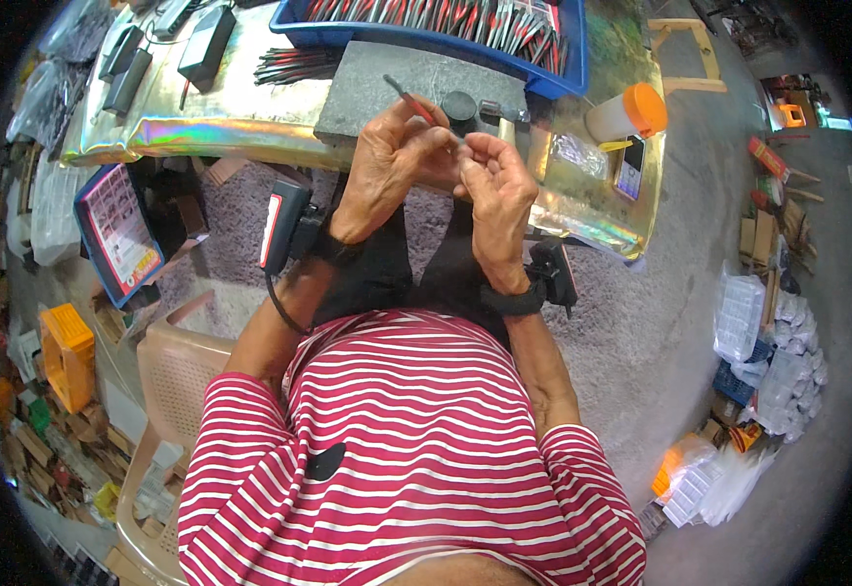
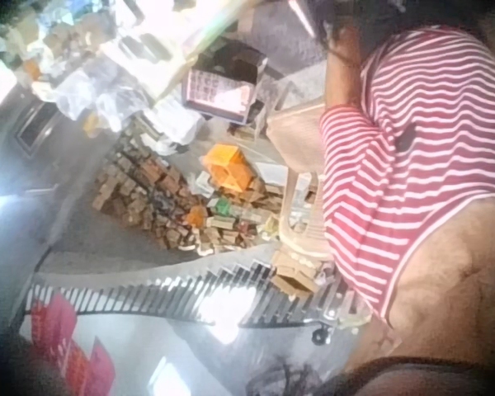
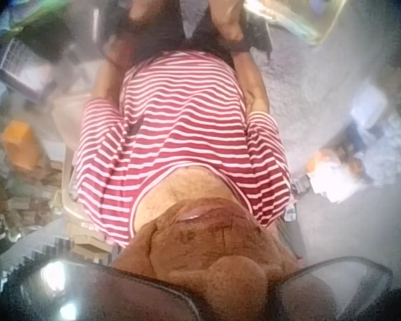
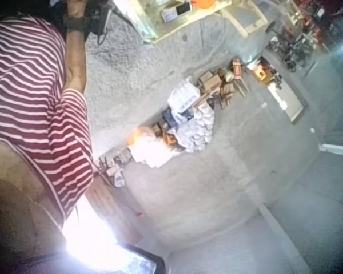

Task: The person secures metal terminals onto the ends of wires by placing each wire and terminal assembly on a metal block and striking it with a hammer by hand.

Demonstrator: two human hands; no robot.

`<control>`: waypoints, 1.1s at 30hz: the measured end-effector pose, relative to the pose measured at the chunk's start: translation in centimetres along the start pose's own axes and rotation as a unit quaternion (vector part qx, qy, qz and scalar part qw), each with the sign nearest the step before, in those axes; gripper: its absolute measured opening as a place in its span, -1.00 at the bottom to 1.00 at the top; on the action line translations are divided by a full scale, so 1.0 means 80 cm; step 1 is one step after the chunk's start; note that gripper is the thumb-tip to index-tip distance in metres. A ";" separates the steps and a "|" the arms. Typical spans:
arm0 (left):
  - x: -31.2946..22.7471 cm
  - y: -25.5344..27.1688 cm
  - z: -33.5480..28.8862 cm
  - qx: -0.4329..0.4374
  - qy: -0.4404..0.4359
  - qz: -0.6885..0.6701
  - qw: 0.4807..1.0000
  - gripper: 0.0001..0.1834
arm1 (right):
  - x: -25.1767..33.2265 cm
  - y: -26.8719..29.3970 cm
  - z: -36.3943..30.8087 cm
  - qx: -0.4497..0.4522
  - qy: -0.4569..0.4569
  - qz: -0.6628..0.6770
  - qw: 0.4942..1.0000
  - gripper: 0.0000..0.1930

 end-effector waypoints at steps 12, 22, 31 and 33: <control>0.025 0.006 0.055 0.016 -0.072 0.170 0.983 -0.97 | -0.007 0.025 0.021 0.001 -0.024 0.058 0.998 -0.75; 0.038 0.010 0.061 0.012 -0.051 0.168 0.984 -0.94 | -0.049 0.098 0.000 -0.073 -0.071 0.051 0.993 -0.77; 0.041 0.012 0.060 0.003 -0.037 0.141 0.989 -0.95 | -0.075 0.102 -0.002 -0.095 -0.089 0.045 0.990 -0.80; 0.043 0.013 0.060 -0.002 -0.030 0.128 0.991 -0.95 | -0.079 0.100 0.000 -0.090 -0.099 0.015 0.991 -0.81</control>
Point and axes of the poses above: each hand's wrist, its own z-axis towards the middle knuckle, its own y-axis out of the back of the hand, x = y × z, the point moved 8 cm from there along z, towards the middle knuckle, and after that the axes turned 12 degrees about -y, right-handed, at the moved point
